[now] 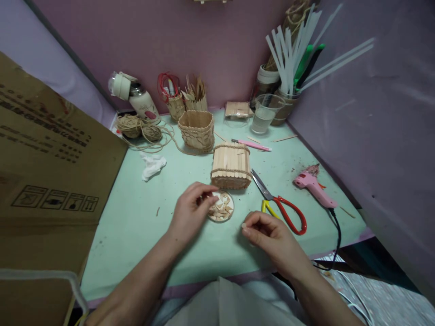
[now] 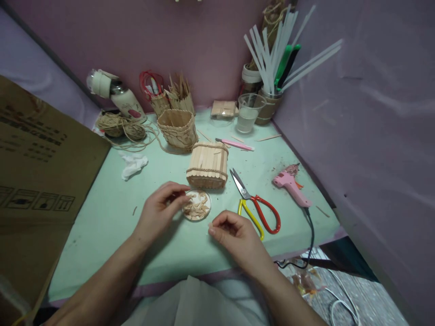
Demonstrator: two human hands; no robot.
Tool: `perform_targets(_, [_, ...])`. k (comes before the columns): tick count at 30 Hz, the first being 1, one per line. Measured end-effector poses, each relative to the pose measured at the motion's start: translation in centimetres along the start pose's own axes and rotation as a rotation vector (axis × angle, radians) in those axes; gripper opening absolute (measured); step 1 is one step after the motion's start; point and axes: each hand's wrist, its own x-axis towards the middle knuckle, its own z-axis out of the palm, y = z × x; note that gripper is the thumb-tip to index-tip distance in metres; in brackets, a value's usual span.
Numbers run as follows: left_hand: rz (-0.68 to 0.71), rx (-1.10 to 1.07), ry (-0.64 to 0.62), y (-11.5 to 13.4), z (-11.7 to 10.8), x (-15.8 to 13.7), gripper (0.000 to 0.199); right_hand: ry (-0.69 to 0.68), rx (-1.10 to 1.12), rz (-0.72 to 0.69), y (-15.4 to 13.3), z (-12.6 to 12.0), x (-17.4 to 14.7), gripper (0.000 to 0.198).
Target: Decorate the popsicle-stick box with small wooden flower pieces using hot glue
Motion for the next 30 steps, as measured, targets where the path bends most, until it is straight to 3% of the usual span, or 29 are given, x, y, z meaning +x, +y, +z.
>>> perform_targets(2, [0.045, 0.239, 0.042, -0.4, -0.5, 0.7, 0.009, 0.053, -0.101, -0.091, 0.0, -0.3, 0.2, 0.025])
perform_targets(6, [0.116, 0.544, -0.054, -0.7, 0.6, 0.9, 0.013, 0.037, -0.197, -0.154, 0.2, -0.5, 0.3, 0.020])
perform_targets(14, [0.050, 0.782, -0.077, 0.0, 3.1, 0.5, 0.015, 0.026, -0.206, -0.219, 0.4, -0.3, 0.5, 0.019])
perform_targets(23, [0.061, 0.632, -0.067, -0.8, 2.9, 0.7, 0.011, 0.094, -0.132, -0.200, 0.4, 0.1, 1.5, 0.017])
perform_targets(27, [0.064, 0.350, -0.009, -0.6, 2.5, 0.4, 0.008, 0.158, -0.105, -0.167, 0.2, 0.6, 2.5, 0.019])
perform_targets(30, [-0.050, 0.011, -0.004, 0.1, 2.2, 0.2, 0.005, 0.193, -0.055, -0.157, 0.0, 1.2, 3.3, 0.019])
